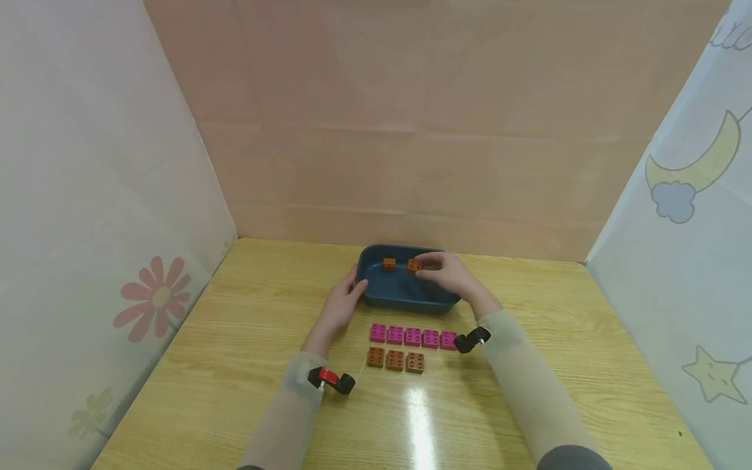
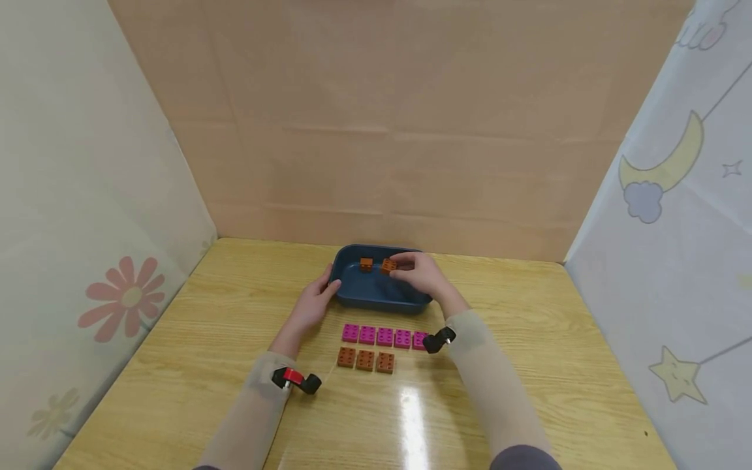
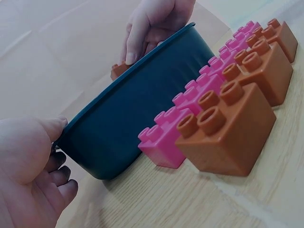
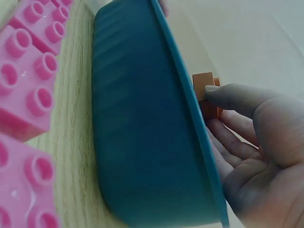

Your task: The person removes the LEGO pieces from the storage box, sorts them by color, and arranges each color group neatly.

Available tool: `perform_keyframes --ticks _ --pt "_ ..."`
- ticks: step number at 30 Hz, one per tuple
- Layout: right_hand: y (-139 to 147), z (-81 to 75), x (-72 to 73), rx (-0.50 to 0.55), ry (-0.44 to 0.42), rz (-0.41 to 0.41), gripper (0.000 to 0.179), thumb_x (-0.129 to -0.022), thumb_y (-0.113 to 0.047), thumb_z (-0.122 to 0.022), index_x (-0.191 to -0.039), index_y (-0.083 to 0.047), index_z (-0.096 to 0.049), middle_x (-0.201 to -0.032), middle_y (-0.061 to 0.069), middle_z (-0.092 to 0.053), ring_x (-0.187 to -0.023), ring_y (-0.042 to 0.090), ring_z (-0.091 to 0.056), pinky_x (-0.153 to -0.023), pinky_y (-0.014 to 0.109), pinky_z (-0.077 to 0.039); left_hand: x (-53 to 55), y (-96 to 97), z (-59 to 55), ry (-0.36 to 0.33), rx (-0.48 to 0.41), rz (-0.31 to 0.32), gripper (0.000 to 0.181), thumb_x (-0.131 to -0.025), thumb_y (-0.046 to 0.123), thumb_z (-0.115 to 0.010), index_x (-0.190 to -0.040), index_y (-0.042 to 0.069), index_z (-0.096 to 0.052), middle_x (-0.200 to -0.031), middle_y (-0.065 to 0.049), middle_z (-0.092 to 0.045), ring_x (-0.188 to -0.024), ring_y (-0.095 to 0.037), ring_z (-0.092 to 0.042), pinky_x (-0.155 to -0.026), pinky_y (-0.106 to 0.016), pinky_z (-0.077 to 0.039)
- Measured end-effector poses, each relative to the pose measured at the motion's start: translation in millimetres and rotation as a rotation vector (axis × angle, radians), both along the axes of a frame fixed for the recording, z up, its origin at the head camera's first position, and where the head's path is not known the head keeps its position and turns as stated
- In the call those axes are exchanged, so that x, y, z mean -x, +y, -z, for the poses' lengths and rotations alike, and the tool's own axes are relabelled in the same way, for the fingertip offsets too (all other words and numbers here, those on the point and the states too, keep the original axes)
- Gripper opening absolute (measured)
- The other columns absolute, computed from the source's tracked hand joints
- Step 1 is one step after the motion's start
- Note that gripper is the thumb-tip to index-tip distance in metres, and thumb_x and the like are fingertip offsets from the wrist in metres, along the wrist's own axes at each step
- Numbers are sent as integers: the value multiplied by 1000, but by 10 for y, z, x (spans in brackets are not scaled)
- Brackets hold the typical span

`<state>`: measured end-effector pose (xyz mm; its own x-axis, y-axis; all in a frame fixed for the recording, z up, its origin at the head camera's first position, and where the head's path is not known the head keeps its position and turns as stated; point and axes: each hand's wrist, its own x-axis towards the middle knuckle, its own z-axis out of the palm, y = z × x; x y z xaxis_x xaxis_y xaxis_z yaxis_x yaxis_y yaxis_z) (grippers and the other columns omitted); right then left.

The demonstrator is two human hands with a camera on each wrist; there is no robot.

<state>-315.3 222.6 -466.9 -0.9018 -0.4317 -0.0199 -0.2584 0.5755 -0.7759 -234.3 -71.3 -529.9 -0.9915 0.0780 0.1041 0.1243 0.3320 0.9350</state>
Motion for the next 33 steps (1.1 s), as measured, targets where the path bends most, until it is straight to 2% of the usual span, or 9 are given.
perform_keyframes --ticks 12,20,28,33 --pt "141 -47 -294 88 -14 -3 50 -101 -24 -78 -146 -8 -66 -142 16 -67 -130 35 -65 -106 53 -55 -32 -15 -15 -5 -1 1 68 -115 36 -52 -170 7 -25 -174 -10 -26 -158 -35 -29 -128 -51 -29" --pt "220 -59 -476 125 -22 -20 51 -101 -22 -78 -147 -7 -65 -141 15 -68 -129 34 -66 -104 51 -57 -33 -33 -30 4 11 -4 67 -115 33 -52 -170 4 -25 -174 -12 -26 -158 -37 -29 -128 -52 -28" --pt "333 9 -712 182 -74 2 52 -99 -23 -81 -146 -8 -66 -142 15 -67 -128 34 -67 -102 45 -59 -30 -47 -14 -9 7 -6 66 -116 34 -52 -170 7 -26 -174 -10 -27 -158 -35 -30 -128 -51 -28" --pt "437 40 -894 193 -66 30 52 -99 -25 -82 -145 -8 -67 -143 15 -67 -130 35 -66 -105 46 -57 -19 -56 4 -7 -4 -6 66 -116 36 -51 -170 8 -26 -174 -9 -27 -158 -34 -30 -128 -50 -28"
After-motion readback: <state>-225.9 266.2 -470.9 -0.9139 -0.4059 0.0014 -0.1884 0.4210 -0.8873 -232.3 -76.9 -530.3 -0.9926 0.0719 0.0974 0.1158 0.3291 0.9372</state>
